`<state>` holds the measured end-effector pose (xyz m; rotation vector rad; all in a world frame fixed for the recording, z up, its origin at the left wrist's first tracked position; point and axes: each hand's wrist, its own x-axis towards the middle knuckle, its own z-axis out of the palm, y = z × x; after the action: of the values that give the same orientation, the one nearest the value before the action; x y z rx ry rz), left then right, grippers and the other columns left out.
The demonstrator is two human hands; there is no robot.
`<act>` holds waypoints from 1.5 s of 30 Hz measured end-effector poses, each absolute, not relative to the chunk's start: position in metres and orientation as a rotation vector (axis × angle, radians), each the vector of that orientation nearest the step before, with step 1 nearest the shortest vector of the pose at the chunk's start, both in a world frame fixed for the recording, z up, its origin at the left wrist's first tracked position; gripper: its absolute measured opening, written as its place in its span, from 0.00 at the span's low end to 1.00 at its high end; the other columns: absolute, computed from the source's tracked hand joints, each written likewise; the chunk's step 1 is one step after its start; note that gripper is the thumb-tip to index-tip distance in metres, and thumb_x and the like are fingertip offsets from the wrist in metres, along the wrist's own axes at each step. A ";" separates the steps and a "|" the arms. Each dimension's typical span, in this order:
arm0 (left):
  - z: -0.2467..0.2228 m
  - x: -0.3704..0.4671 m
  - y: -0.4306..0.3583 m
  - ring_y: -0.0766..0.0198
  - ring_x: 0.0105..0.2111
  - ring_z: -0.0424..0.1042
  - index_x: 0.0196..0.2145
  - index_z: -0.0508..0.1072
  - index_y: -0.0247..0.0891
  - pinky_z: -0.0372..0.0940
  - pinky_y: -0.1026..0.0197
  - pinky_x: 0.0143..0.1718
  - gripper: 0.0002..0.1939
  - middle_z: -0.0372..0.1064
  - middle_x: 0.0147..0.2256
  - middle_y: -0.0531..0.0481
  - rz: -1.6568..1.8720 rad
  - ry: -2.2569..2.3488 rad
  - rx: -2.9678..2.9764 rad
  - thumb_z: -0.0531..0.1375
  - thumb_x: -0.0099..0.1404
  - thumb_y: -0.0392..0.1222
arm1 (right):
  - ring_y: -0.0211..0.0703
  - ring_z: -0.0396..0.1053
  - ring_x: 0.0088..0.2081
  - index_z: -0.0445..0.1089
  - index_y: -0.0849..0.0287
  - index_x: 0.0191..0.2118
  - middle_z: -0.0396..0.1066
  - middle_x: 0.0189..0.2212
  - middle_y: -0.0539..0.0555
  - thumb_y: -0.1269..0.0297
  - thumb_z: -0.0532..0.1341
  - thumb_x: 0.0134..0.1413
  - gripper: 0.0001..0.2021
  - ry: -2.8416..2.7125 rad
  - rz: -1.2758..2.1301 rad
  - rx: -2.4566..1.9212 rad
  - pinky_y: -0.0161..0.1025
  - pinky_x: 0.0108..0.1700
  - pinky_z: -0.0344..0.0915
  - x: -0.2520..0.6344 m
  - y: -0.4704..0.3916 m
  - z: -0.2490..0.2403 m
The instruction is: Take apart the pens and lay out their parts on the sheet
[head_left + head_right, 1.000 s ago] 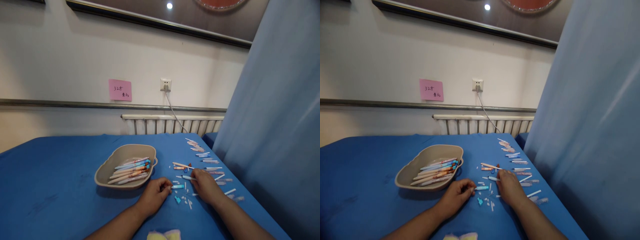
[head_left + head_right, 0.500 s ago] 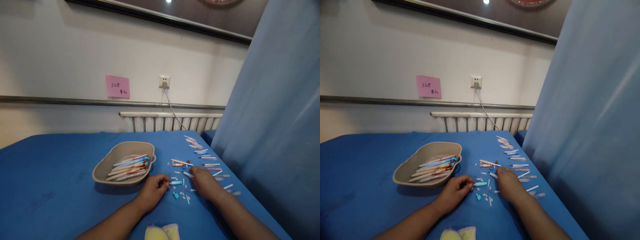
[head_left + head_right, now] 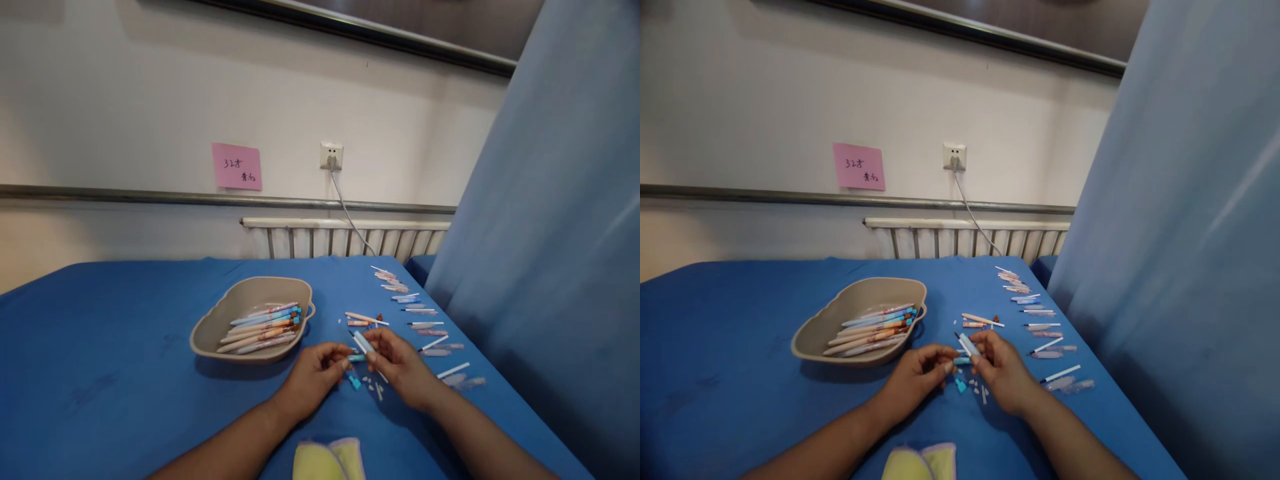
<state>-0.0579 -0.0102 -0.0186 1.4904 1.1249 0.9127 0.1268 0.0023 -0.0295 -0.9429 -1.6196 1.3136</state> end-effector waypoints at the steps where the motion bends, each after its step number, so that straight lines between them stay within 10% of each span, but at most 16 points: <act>1: -0.018 -0.056 -0.012 0.70 0.21 0.62 0.36 0.73 0.34 0.57 0.67 0.24 0.14 0.67 0.23 0.54 0.910 1.096 1.451 0.60 0.54 0.46 | 0.38 0.65 0.29 0.61 0.57 0.42 0.66 0.29 0.50 0.57 0.58 0.52 0.13 -1.576 1.373 -0.907 0.36 0.33 0.61 0.123 -0.001 -0.030; 11: -0.024 -0.054 -0.013 0.73 0.15 0.58 0.24 0.67 0.34 0.51 0.70 0.17 0.16 0.62 0.16 0.56 0.908 1.113 1.279 0.62 0.52 0.52 | 0.36 0.67 0.28 0.64 0.59 0.36 0.68 0.26 0.49 0.56 0.63 0.48 0.14 -1.435 1.581 -0.820 0.35 0.32 0.62 0.111 -0.011 -0.028; 27: -0.024 -0.057 -0.008 0.73 0.14 0.60 0.26 0.64 0.35 0.53 0.70 0.16 0.15 0.66 0.17 0.54 0.883 1.054 1.189 0.59 0.56 0.51 | 0.42 0.73 0.32 0.60 0.55 0.51 0.69 0.32 0.50 0.66 0.66 0.44 0.26 -0.924 1.783 -0.764 0.36 0.33 0.68 0.137 0.010 -0.025; 45: -0.015 -0.057 -0.012 0.72 0.18 0.63 0.28 0.67 0.34 0.58 0.69 0.21 0.14 0.68 0.21 0.53 0.942 1.003 1.186 0.62 0.55 0.49 | 0.38 0.72 0.29 0.63 0.59 0.45 0.73 0.29 0.53 0.61 0.68 0.41 0.23 -0.947 1.672 -0.857 0.29 0.26 0.62 0.133 0.010 -0.020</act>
<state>-0.0566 -0.0121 -0.0146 1.1856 1.0028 0.9416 0.1334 0.0098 -0.0198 -0.8575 -0.9472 1.6724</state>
